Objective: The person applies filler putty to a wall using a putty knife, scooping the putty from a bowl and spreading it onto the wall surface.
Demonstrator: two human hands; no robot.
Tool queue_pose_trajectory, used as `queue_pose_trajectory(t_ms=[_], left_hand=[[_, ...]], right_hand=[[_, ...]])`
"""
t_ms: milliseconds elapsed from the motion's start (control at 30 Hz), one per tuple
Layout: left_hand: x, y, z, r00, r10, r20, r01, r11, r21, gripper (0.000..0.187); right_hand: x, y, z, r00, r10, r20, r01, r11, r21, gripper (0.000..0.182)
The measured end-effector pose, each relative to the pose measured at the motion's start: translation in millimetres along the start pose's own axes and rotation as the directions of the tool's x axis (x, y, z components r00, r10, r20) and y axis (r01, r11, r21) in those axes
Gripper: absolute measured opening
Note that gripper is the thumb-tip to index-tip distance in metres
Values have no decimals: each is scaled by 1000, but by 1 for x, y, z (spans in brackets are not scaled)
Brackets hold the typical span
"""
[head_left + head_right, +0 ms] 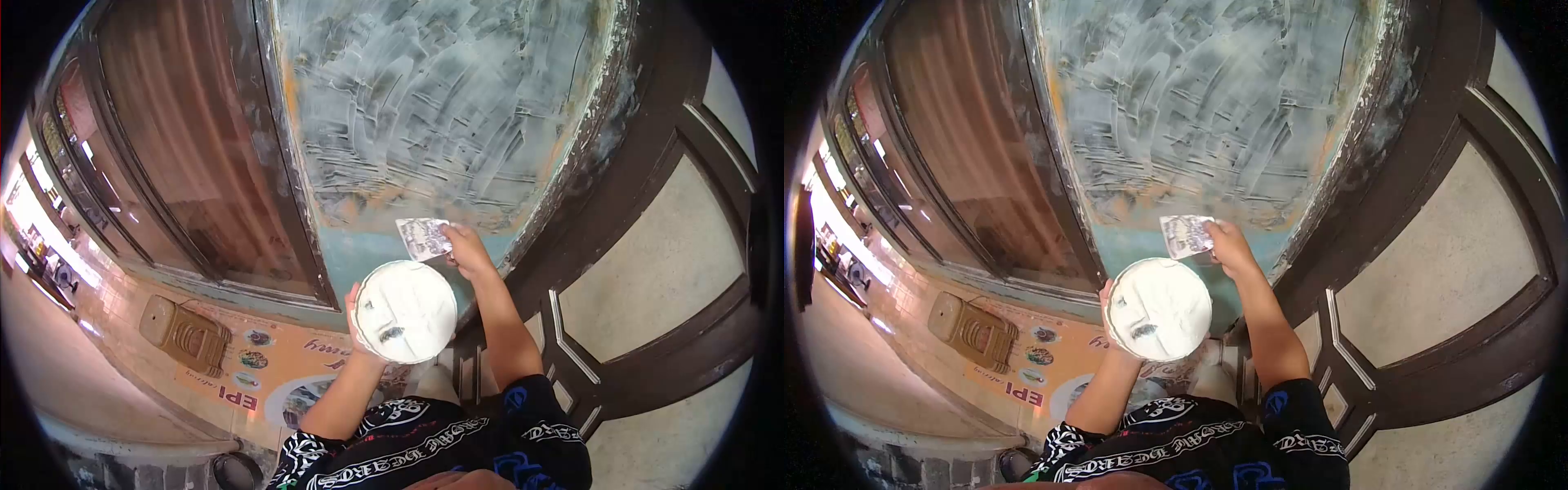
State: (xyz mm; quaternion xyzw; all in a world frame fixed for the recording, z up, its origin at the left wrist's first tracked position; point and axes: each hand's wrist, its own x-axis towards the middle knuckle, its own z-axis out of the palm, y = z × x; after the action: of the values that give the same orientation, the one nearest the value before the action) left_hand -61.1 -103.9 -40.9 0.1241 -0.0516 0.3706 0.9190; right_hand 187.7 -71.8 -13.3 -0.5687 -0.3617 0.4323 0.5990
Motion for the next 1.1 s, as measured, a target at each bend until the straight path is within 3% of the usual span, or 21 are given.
queue_pose_trajectory(t_ms=[33, 100, 133, 233, 267, 300, 333, 367, 433, 500, 533, 633, 700, 767, 833, 900, 933, 1033, 1100], left_hand=[[-7, 1, 0, 1000, -18, 22, 19, 998, -52, 74], [-12, 6, -3, 998, -31, 49, 36, 994, -104, 74], [-14, 9, -7, 1000, -4, -6, 3, 996, -88, 74], [-9, 8, -4, 997, 52, -65, -52, 999, -4, 75], [-6, 9, -6, 997, 54, -48, -53, 998, 20, 74], [-2, 9, -8, 998, 54, -32, -53, 998, 45, 74], [1, 10, -12, 988, 117, -102, -109, 991, 77, 72], [3, 11, -12, 993, 96, -64, -93, 995, 42, 72], [10, 9, -4, 992, 119, -45, -119, 993, -7, 73], [11, 4, -2, 993, 108, -46, -106, 994, 32, 74], [11, 3, 0, 994, 95, -53, -92, 994, 67, 75], [8, 3, 3, 996, 44, 72, -49, 996, 69, 77], [3, 3, -1, 994, 64, 89, -61, 997, -36, 79], [2, 5, 1, 992, 57, 114, -58, 998, 7, 78], [-3, 6, 12, 984, 73, 164, -79, 996, 31, 77], [-3, 15, -1, 990, 143, -10, -142, 970, -198, 79], [-3, 16, -6, 988, 157, -10, -156, 968, -197, 79], [-3, 22, -2, 972, 230, -53, -233, 971, -59, 79], [-8, 24, 13, 971, 232, 56, -237, 964, 120, 75]], right_hand=[[3, 21, -8, 1000, 2, -2, -2, 1000, 1, 17], [5, 53, -28, 995, 82, 52, -96, 906, 412, 19], [-9, 50, -26, 999, 31, 33, -44, 866, 498, 18], [-55, 19, -10, 996, -35, -84, 74, 845, 530, 18], [-64, 18, -16, 991, -135, -11, 124, 872, 473, 26], [-69, 13, -14, 991, -130, -9, 119, 871, 476, 26], [-73, 8, -10, 979, -203, -14, 195, 919, 341, 32], [-79, 1, -5, 962, -273, -8, 269, 942, 199, 38], [-90, -10, 3, 982, -190, -19, 190, 970, 149, 47], [-93, -9, 7, 967, -252, 34, 252, 968, 22, 46], [-94, -9, 12, 962, -271, -25, 269, 961, -70, 44], [-89, -1, 7, 949, -309, 59, 311, 950, -29, 44], [-90, -1, 14, 936, -346, 58, 346, 938, 16, 43], [-96, -10, 21, 935, -333, 123, 349, 924, -158, 39], [-90, -4, 21, 925, -356, 134, 373, 918, -136, 37], [-84, -4, 25, 913, -379, 154, 397, 910, -115, 36], [-81, -4, 27, 918, -367, 153, 380, 922, -69, 36], [-85, -19, 46, 937, -321, 136, 325, 946, -2, 36], [-76, -28, 52, 910, -293, 294, 361, 907, -216, 36]])
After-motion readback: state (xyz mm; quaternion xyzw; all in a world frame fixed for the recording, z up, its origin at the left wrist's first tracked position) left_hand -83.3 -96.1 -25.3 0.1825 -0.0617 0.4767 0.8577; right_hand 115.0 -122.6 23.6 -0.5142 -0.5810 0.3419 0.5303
